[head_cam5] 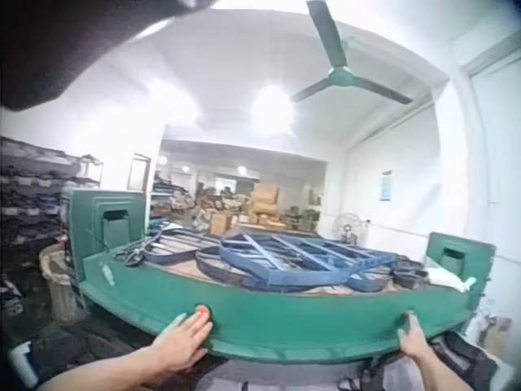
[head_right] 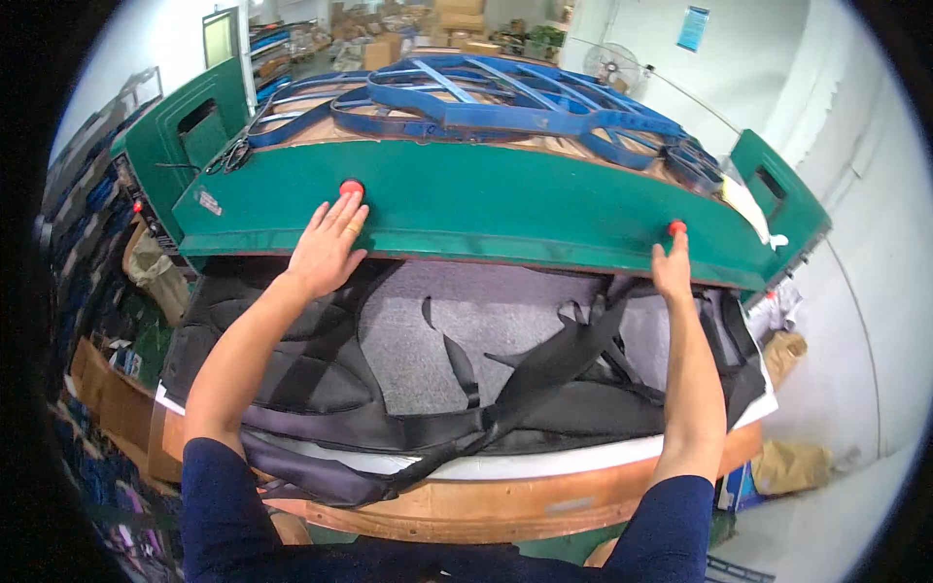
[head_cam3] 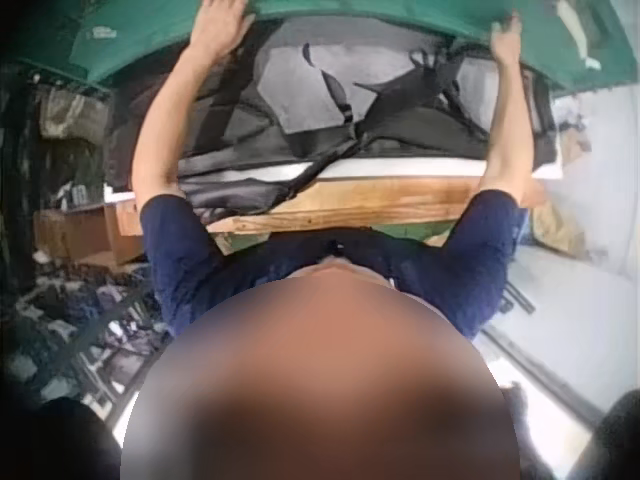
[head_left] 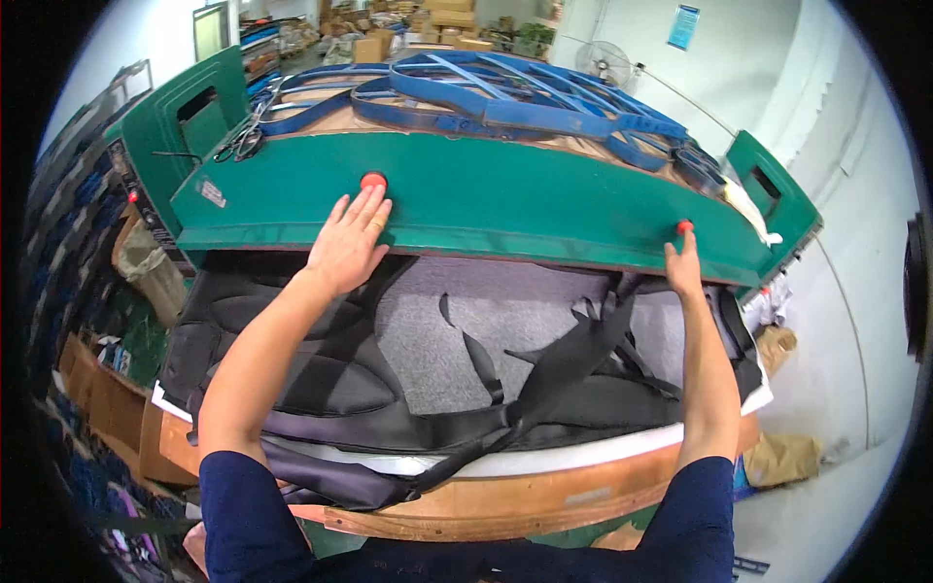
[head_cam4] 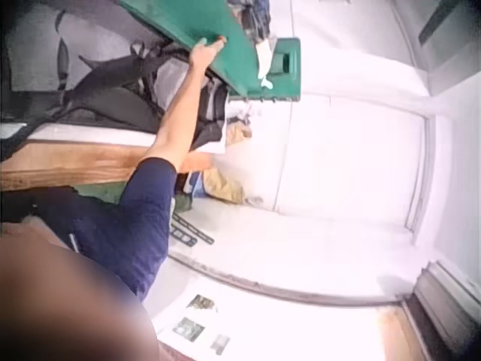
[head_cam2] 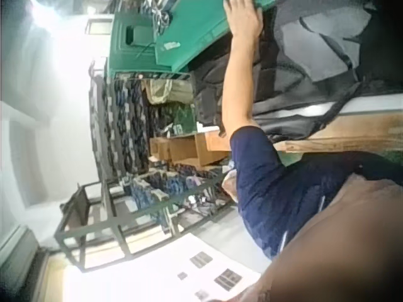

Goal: Use a hydraulic press and metal dies to cut shapes out of foam or fabric padding material.

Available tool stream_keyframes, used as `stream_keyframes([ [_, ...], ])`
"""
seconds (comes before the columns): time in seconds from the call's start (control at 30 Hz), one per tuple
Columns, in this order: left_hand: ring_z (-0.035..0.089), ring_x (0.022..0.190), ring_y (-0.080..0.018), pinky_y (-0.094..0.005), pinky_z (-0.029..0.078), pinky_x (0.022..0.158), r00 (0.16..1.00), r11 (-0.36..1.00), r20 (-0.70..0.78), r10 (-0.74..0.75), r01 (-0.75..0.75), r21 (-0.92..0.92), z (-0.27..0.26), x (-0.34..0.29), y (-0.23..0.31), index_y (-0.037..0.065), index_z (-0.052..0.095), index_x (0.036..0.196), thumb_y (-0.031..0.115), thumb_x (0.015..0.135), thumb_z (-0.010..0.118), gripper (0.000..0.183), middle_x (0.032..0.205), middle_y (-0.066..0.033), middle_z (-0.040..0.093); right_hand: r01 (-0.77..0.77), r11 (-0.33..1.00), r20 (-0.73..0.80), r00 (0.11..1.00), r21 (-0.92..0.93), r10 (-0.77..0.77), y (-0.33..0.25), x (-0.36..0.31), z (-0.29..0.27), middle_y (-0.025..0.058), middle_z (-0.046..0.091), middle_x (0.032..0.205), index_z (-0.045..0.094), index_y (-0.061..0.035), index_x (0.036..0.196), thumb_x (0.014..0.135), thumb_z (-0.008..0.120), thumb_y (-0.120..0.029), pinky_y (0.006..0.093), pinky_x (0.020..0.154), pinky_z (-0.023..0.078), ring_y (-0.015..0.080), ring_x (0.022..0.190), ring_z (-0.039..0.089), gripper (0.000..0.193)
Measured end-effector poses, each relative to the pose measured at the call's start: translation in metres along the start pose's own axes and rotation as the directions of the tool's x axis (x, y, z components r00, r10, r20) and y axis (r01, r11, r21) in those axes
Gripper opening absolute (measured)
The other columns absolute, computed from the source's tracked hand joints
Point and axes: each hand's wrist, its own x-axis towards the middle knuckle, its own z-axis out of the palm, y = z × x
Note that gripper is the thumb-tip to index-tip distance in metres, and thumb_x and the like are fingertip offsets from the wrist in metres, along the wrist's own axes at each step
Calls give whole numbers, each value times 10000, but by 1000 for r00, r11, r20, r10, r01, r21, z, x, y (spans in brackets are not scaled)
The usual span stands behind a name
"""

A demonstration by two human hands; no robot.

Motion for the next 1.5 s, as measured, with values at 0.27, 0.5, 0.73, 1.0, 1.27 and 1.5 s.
stream_keyframes([
  [0.27,277,1476,-340,-494,266,1184,997,999,53,-50,50,9,-7,-2,-10,31,381,1479,240,869,676,709,1603,-188,264,161,985,-145,975,-60,-168,19,36,68,342,108,1593,130,172,1493,872,553,-158,415,1246,57,416,1511,72,821],
  [0.5,323,1457,-318,-506,265,1180,990,991,56,-130,131,-12,26,-9,18,27,506,1389,264,867,662,594,1570,-182,341,203,975,-175,960,-92,-217,88,42,97,335,90,1598,115,184,1487,837,566,-118,422,1247,31,421,1512,48,847],
  [0.73,348,1444,-299,-508,296,1160,971,977,109,-212,209,37,20,-13,31,29,532,1349,261,867,652,548,1542,-186,382,108,986,102,987,125,-122,69,29,40,302,362,1517,298,128,1476,853,535,-74,399,1187,247,356,1436,340,697],
  [1.0,495,1297,-374,-484,428,1045,986,926,24,-167,165,-340,-31,-67,66,0,556,1249,229,834,707,498,1372,-233,524,139,939,508,811,314,-290,-22,-125,-24,91,675,1084,617,48,1212,940,562,-27,319,951,468,185,1034,621,287],
  [1.27,627,686,-314,-421,506,618,977,651,-4,-212,138,-747,-116,-237,172,24,680,869,144,808,719,141,719,-118,630,-479,732,840,487,485,-238,-22,-296,-78,166,736,984,643,58,1128,911,652,17,328,850,566,210,898,715,221],
  [1.5,608,620,-246,-368,475,585,896,725,22,-444,374,-578,-122,-301,231,49,686,830,146,768,768,141,675,-68,609,-535,792,954,211,295,-212,-31,-360,-64,145,706,1128,661,53,1159,904,694,-31,294,848,554,187,983,681,271],
])
